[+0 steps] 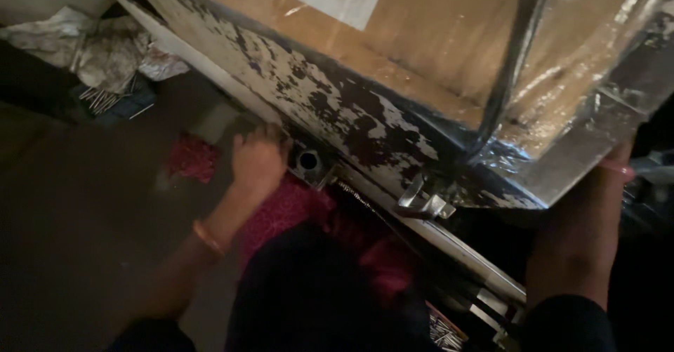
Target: The person repeatedly places a plastic-wrapped package onto a machine, pulls a lever to staple it, and removes the package. This cycle is performed multiple times with the same package.
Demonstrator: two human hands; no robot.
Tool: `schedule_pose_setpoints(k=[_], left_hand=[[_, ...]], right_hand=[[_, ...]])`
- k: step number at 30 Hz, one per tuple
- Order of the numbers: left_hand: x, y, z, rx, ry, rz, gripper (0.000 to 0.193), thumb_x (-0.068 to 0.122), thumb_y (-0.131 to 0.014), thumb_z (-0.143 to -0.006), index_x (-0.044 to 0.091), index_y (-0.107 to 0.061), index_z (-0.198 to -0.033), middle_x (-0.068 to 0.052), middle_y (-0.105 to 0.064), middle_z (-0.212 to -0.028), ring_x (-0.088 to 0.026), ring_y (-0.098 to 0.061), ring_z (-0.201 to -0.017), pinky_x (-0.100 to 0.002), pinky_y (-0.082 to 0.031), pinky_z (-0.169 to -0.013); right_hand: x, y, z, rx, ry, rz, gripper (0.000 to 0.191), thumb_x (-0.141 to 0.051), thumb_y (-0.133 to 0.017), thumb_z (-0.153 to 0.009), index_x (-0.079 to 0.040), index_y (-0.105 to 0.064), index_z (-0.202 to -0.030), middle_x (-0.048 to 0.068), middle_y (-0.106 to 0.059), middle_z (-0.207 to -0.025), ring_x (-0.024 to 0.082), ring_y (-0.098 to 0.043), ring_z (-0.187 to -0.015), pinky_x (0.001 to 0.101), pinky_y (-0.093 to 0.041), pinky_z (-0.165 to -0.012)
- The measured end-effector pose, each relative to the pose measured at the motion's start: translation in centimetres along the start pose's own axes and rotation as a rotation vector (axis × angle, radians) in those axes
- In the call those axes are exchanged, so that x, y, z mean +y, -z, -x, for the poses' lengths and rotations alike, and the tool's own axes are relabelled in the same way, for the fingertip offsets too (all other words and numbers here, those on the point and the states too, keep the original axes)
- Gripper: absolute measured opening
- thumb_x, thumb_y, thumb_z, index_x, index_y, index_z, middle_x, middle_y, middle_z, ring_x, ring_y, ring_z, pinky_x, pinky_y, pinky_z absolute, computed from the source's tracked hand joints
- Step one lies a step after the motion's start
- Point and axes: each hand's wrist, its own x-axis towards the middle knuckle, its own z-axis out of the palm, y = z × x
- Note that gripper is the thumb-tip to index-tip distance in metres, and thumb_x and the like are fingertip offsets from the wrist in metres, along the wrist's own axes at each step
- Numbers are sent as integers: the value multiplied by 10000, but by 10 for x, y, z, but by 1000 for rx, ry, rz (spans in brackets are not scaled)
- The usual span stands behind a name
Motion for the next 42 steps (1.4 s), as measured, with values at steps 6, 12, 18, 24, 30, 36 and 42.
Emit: schedule_pose_setpoints(k=[6, 12, 18, 24, 30, 36, 42], left_hand=[[-33, -42, -16, -498, -73, -173, 218, 212, -586, -867, 104, -775, -860, -161, -739, -917, -384, -718, -850, -568, -525, -813], [-50, -48, -45, -745, -14, 56, 255, 229, -557, -917, 82, -765, -897, -184, -733, -904, -373, -713, -847, -511, -561, -695], [-54, -44, -56, -839, 114, 253, 227, 217, -575, -920, 64, -739, -889, -196, -729, -849, -353, -695, -761, -500, -538, -647], [-47, -40, -56, -791, 341, 621, 205, 204, -593, -922, 45, -714, -880, -208, -725, -794, -333, -677, -675, -489, -515, -600], [-34, -25, -46, -639, 414, 791, 191, 192, -611, -924, 26, -689, -871, -219, -721, -739, -313, -660, -588, -478, -492, -552], [-20, -11, -42, -410, -185, 30, 347, 370, -610, -926, 57, -746, -864, -217, -721, -863, -420, -684, -828, -538, -543, -770], [-19, -12, -31, -368, -116, -30, 400, 416, -605, -921, 58, -756, -828, -195, -720, -851, -406, -690, -834, -525, -560, -737]], right_hand=[[-3, 10, 12, 14, -18, -9, 568, -441, -494, -1088, -29, -551, -1476, 136, -642, -1403, 256, -654, -1257, 381, -568, -1067], [-16, 6, 27, 39, 8, -77, 549, -418, -501, -1098, -24, -554, -1477, 137, -649, -1390, 254, -660, -1246, 375, -578, -1054], [-13, -21, 24, 29, 20, -191, 530, -395, -509, -1107, -19, -556, -1477, 138, -656, -1378, 252, -667, -1235, 368, -588, -1042], [-30, -53, 13, -78, 201, -30, 372, -284, -537, -1104, -27, -575, -1371, 105, -673, -1257, 198, -671, -1109, 338, -586, -939], [-42, -55, -44, -128, 455, 487, 204, -165, -579, -1117, 19, -654, -1162, 75, -697, -1037, 141, -658, -878, 304, -555, -721], [-45, -72, -46, 34, 341, 346, 249, -182, -553, -1115, 35, -674, -1130, 66, -727, -999, 114, -689, -819, 278, -581, -691], [-56, -89, -36, 82, 252, 219, 288, -187, -557, -1098, 65, -658, -1193, 92, -737, -1019, 142, -709, -814, 304, -597, -708]])
